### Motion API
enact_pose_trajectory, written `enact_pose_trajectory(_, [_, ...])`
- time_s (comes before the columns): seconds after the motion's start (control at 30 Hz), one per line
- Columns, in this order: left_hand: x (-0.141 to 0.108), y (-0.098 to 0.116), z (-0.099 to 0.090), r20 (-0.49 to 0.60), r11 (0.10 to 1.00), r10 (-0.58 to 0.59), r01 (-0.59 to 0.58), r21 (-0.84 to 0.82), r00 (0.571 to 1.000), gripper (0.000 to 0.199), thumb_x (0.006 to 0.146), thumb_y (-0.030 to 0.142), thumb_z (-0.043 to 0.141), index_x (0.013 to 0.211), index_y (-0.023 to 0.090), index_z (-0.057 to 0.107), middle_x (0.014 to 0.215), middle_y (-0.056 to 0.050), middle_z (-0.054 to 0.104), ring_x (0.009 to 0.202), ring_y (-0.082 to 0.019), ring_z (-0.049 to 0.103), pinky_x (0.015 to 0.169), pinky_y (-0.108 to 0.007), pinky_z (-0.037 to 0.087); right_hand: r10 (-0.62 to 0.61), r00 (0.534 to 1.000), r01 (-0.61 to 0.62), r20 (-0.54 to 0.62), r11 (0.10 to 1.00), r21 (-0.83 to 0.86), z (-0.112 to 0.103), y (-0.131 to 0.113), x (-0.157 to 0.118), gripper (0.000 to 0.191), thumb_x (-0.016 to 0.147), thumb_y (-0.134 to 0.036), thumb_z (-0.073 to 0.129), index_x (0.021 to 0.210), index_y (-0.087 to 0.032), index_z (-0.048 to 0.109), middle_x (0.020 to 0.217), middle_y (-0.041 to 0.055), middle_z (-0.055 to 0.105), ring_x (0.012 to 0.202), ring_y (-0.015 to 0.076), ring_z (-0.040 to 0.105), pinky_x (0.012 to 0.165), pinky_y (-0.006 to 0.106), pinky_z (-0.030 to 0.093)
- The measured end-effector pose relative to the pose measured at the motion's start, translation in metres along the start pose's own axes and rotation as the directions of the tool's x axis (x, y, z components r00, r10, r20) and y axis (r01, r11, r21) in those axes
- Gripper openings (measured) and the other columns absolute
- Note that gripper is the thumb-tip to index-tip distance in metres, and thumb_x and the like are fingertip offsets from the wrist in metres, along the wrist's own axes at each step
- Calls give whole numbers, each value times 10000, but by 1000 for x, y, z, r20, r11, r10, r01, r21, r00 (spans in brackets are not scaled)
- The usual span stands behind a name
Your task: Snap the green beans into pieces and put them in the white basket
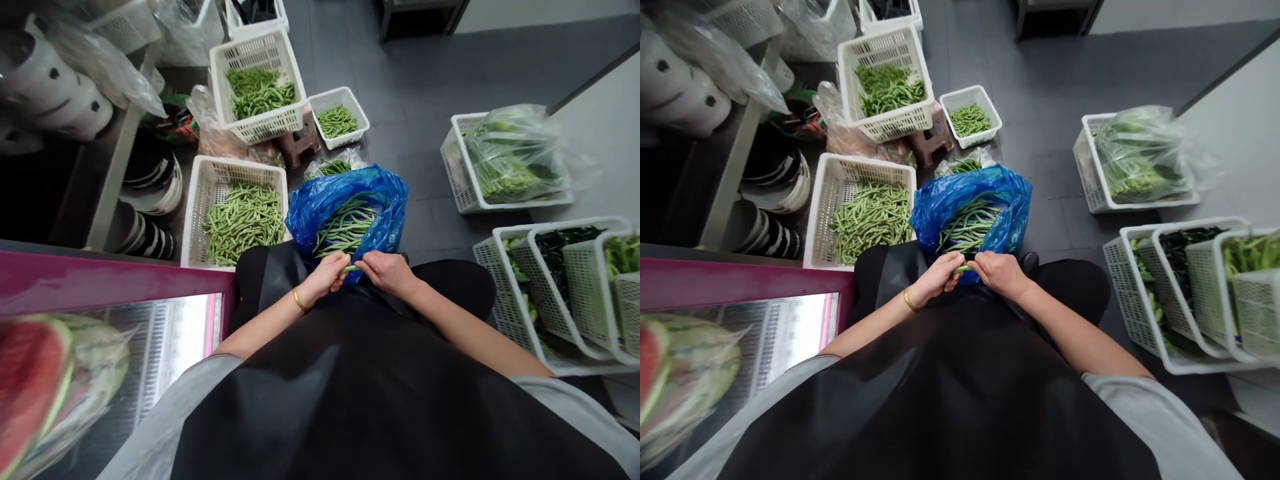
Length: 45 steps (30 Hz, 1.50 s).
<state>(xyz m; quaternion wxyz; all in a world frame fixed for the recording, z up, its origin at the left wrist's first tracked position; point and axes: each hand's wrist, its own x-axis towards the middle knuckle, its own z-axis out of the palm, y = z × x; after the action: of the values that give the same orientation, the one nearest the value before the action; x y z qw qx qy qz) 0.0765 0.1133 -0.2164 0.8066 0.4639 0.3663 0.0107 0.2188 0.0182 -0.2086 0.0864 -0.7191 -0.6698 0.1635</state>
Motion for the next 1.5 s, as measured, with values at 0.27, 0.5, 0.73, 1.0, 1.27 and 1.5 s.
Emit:
enact_pose_trajectory(0.27, [6,0,-2,76,991,73,-81,110,994,414,776,550,534,701,191,342,494,92,385,319,-21,307,312,-146,229,-43,998,39,39,995,97,4,2,-6,503,940,-445,246,741,-145,598,713,110,626,623,146,551,554,241,325])
enact_pose_trajectory(0.5, [3,8,-4,394,981,135,-179,78,909,439,744,602,538,786,180,424,466,96,343,331,-33,288,340,-175,222,135,991,-49,-6,401,915,-7,1,12,537,877,-625,271,597,-207,458,386,-53,369,363,100,412,428,229,358])
enact_pose_trajectory(0.73, [47,11,-46,-150,771,269,-119,626,951,382,619,333,749,841,177,479,634,22,507,589,-131,540,550,-210,388,-179,772,-194,610,848,494,-13,36,47,361,695,-474,664,886,-167,664,619,15,652,556,149,595,535,232,405])
enact_pose_trajectory(1.0, [108,21,-68,-257,238,204,207,949,945,60,715,89,540,705,94,599,836,-199,623,929,-309,609,794,-341,422,-114,868,-4,484,971,238,-15,13,61,312,836,-345,551,1087,-169,610,864,71,693,765,190,626,631,242,389])
enact_pose_trajectory(1.27, [78,31,-59,-265,968,-4,71,242,964,219,677,219,604,567,177,419,382,81,284,320,-39,256,369,-193,201,170,938,-334,303,687,646,2,18,44,322,843,-439,480,810,-158,634,696,34,662,527,123,587,522,234,433])
enact_pose_trajectory(1.5, [42,13,-16,-242,945,163,-221,-240,957,314,634,343,709,669,156,459,434,92,376,316,-11,268,330,-162,176,256,921,-384,294,467,796,30,-7,34,351,815,-472,472,746,-150,596,550,2,582,406,88,502,414,200,384])
